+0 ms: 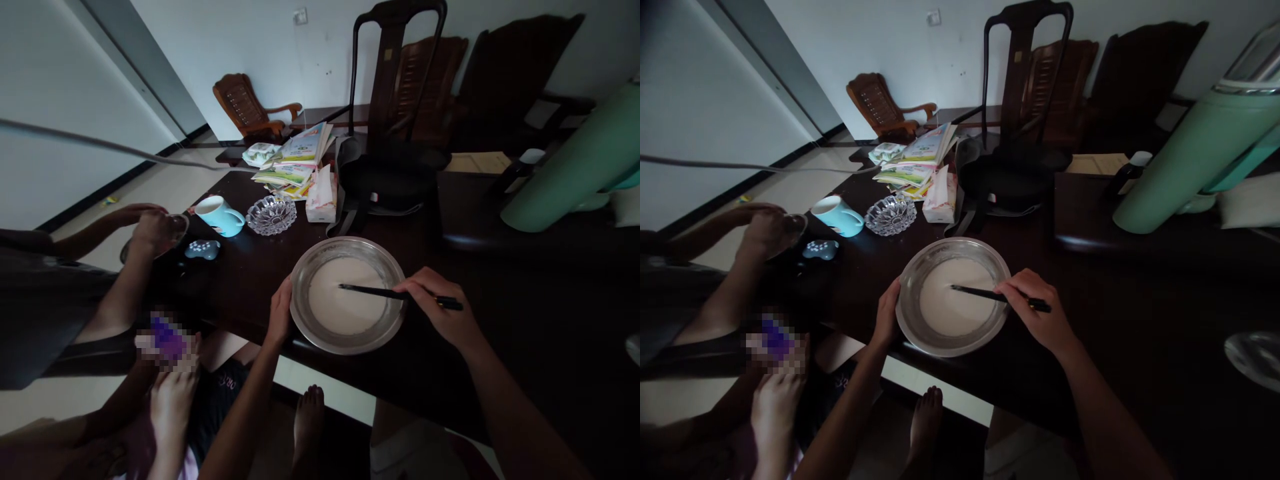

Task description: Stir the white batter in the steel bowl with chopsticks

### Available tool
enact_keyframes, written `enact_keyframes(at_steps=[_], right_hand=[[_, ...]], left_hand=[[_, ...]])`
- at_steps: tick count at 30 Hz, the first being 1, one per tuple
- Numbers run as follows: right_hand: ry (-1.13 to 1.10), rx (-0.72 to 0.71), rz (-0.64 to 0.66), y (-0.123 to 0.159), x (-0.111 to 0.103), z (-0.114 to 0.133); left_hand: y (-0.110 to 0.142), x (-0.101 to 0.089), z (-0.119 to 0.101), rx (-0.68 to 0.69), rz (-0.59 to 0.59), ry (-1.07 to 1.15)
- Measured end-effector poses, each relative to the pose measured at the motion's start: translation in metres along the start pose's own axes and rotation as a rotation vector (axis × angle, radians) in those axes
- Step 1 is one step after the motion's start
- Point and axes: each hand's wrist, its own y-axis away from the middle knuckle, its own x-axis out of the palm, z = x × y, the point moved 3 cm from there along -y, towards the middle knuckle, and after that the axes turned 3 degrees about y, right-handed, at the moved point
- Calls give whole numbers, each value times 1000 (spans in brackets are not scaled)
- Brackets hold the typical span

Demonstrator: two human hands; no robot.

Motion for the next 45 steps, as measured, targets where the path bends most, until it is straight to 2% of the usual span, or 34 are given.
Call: enact_keyframes(at_steps=[2,4,7,9,14,19,21,25,27,29,31,36,41,43,45], right_hand=[[-24,43,-95,1,-4,-2],[-54,77,-115,2,-5,-3],[-32,21,19,1,0,0],[6,-23,58,0,2,2],[-3,71,-114,0,-4,-2],[8,9,40,-1,4,2],[39,-2,-5,-1,2,1],[-20,94,-180,1,-4,-5],[-50,98,-125,0,-2,-4],[-28,51,-17,-1,2,0],[18,11,18,-2,3,1],[-14,84,-153,1,-6,-3],[-7,-7,53,0,4,2],[21,-4,15,0,3,1],[-1,60,-99,0,-3,-2]], left_hand=[[0,0,0,-2,8,4],[0,0,0,-8,10,4],[0,0,-1,-12,2,-4],[0,0,-1,-8,-6,-13],[0,0,-2,0,7,2],[-1,-1,2,-15,2,8],[-1,0,2,-14,1,11],[0,0,-1,-8,0,-7],[0,0,-2,0,1,-12],[0,0,-1,4,10,-3],[-1,0,1,0,14,3],[-1,-1,3,-4,5,-13],[-1,0,1,-6,4,2],[-1,0,1,-5,4,4],[-1,0,1,-3,2,-4]])
